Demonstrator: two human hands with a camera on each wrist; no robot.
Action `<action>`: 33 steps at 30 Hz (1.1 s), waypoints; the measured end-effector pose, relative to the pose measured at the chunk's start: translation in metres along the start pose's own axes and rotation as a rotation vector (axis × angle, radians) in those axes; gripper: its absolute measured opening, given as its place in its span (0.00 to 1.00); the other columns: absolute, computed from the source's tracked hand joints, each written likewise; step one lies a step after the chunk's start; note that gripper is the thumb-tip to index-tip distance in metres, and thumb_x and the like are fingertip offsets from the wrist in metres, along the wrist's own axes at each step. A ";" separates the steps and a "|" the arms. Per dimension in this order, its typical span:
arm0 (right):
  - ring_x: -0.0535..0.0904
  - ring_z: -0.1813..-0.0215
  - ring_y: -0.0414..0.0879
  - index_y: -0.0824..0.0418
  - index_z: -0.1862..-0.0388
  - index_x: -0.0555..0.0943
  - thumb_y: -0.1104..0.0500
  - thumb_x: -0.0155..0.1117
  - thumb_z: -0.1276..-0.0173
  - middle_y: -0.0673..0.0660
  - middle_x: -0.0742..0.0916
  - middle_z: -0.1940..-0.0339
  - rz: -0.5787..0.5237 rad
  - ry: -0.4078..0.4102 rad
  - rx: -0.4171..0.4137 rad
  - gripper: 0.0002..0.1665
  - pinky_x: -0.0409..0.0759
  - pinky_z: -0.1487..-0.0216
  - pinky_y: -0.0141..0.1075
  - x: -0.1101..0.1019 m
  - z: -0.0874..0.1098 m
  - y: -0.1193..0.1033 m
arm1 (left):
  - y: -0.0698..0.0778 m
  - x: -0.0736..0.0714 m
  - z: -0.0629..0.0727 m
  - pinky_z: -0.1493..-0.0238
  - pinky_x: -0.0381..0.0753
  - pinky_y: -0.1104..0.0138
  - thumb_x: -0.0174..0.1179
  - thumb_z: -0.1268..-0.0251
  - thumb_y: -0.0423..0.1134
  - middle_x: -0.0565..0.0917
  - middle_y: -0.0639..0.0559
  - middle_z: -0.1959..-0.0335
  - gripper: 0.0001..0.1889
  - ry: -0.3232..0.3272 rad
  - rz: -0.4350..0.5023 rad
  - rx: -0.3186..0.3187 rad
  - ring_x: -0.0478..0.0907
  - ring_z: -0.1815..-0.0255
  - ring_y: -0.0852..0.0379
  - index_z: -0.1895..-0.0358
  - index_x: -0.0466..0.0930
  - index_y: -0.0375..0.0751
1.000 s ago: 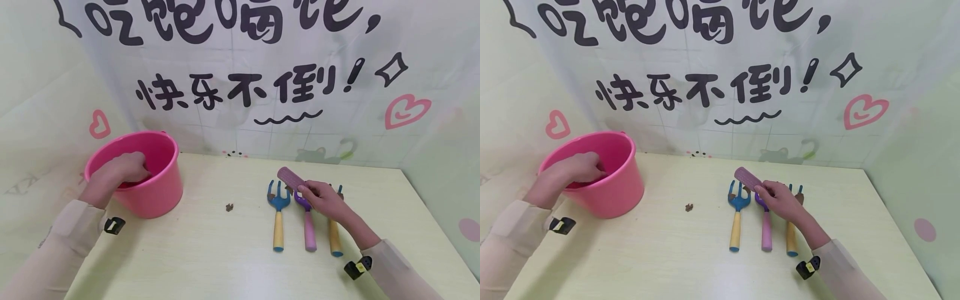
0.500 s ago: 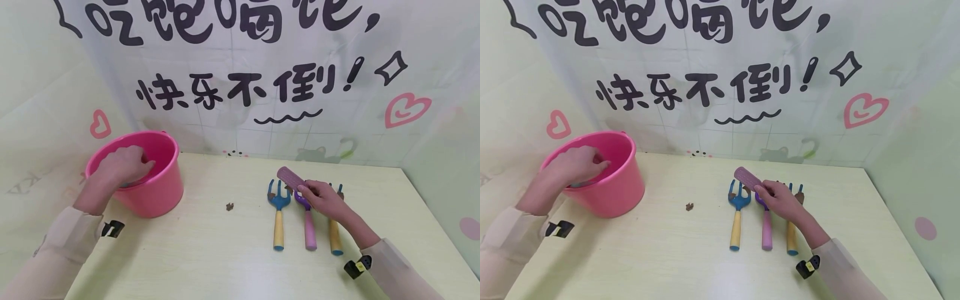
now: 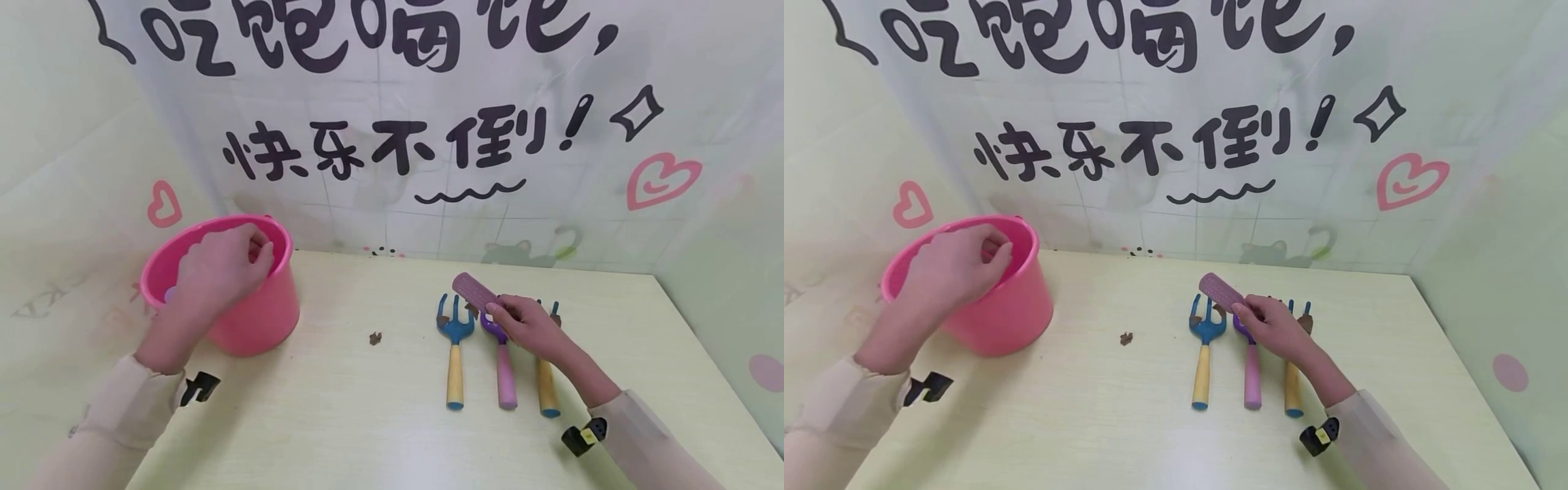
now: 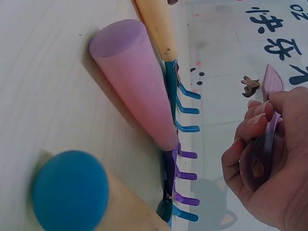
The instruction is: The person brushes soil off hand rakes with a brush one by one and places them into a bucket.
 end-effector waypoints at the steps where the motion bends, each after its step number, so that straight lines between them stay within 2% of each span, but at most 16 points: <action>1: 0.68 0.77 0.43 0.64 0.66 0.77 0.58 0.57 0.20 0.50 0.74 0.81 0.004 0.000 0.002 0.13 0.66 0.76 0.33 0.000 0.000 0.000 | 0.003 0.002 0.002 0.76 0.77 0.56 0.64 0.36 0.39 0.78 0.47 0.76 0.12 0.015 0.002 0.012 0.74 0.79 0.48 0.54 0.76 0.37; 5: 0.68 0.77 0.43 0.64 0.67 0.77 0.58 0.58 0.20 0.50 0.74 0.81 0.018 0.004 0.006 0.14 0.66 0.76 0.34 0.000 0.001 0.000 | 0.014 0.010 0.008 0.77 0.78 0.55 0.66 0.37 0.38 0.80 0.47 0.74 0.13 0.055 0.006 0.059 0.75 0.80 0.48 0.53 0.77 0.38; 11: 0.69 0.77 0.44 0.64 0.67 0.77 0.57 0.58 0.20 0.50 0.74 0.79 0.021 0.006 0.014 0.14 0.67 0.75 0.34 -0.001 0.002 0.000 | 0.027 0.026 0.012 0.72 0.84 0.52 0.71 0.41 0.38 0.85 0.44 0.64 0.17 0.028 0.031 0.101 0.80 0.74 0.49 0.51 0.79 0.37; 15: 0.69 0.77 0.44 0.64 0.66 0.78 0.57 0.57 0.20 0.51 0.75 0.79 0.019 0.006 0.016 0.15 0.67 0.75 0.34 -0.001 0.002 0.002 | 0.035 0.037 0.015 0.74 0.84 0.56 0.71 0.42 0.38 0.85 0.44 0.64 0.16 -0.001 0.040 0.123 0.80 0.76 0.51 0.52 0.79 0.36; 19: 0.69 0.77 0.44 0.64 0.66 0.78 0.56 0.57 0.20 0.51 0.75 0.79 0.020 0.007 0.014 0.15 0.68 0.76 0.34 0.000 0.002 0.004 | 0.043 0.054 0.019 0.78 0.80 0.63 0.66 0.36 0.37 0.85 0.48 0.67 0.11 -0.024 0.048 0.174 0.76 0.80 0.55 0.55 0.80 0.37; 24: 0.70 0.77 0.44 0.64 0.66 0.78 0.56 0.57 0.19 0.50 0.75 0.79 0.021 0.009 0.016 0.15 0.68 0.76 0.34 0.000 0.002 0.005 | 0.056 0.079 0.023 0.80 0.76 0.67 0.60 0.30 0.39 0.82 0.54 0.71 0.07 -0.109 0.066 0.230 0.73 0.81 0.59 0.57 0.81 0.38; 29: 0.70 0.77 0.45 0.64 0.66 0.78 0.56 0.57 0.19 0.50 0.75 0.80 0.021 0.008 0.012 0.15 0.68 0.76 0.34 0.000 0.001 0.006 | 0.070 0.105 0.030 0.78 0.76 0.67 0.62 0.29 0.41 0.82 0.56 0.71 0.07 -0.228 0.093 0.224 0.74 0.79 0.59 0.58 0.82 0.41; 33: 0.70 0.77 0.45 0.65 0.65 0.78 0.56 0.57 0.19 0.50 0.76 0.79 0.021 0.006 0.021 0.15 0.68 0.77 0.34 0.000 0.001 0.005 | 0.081 0.126 0.034 0.79 0.75 0.66 0.64 0.29 0.42 0.79 0.58 0.75 0.07 -0.283 0.116 0.246 0.73 0.81 0.59 0.60 0.81 0.42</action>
Point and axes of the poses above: each hand's wrist, its own z-axis away from the middle knuckle, its own x-axis out of the palm, y = z × x, the point moved 1 cm from there along -z, towards the middle knuckle
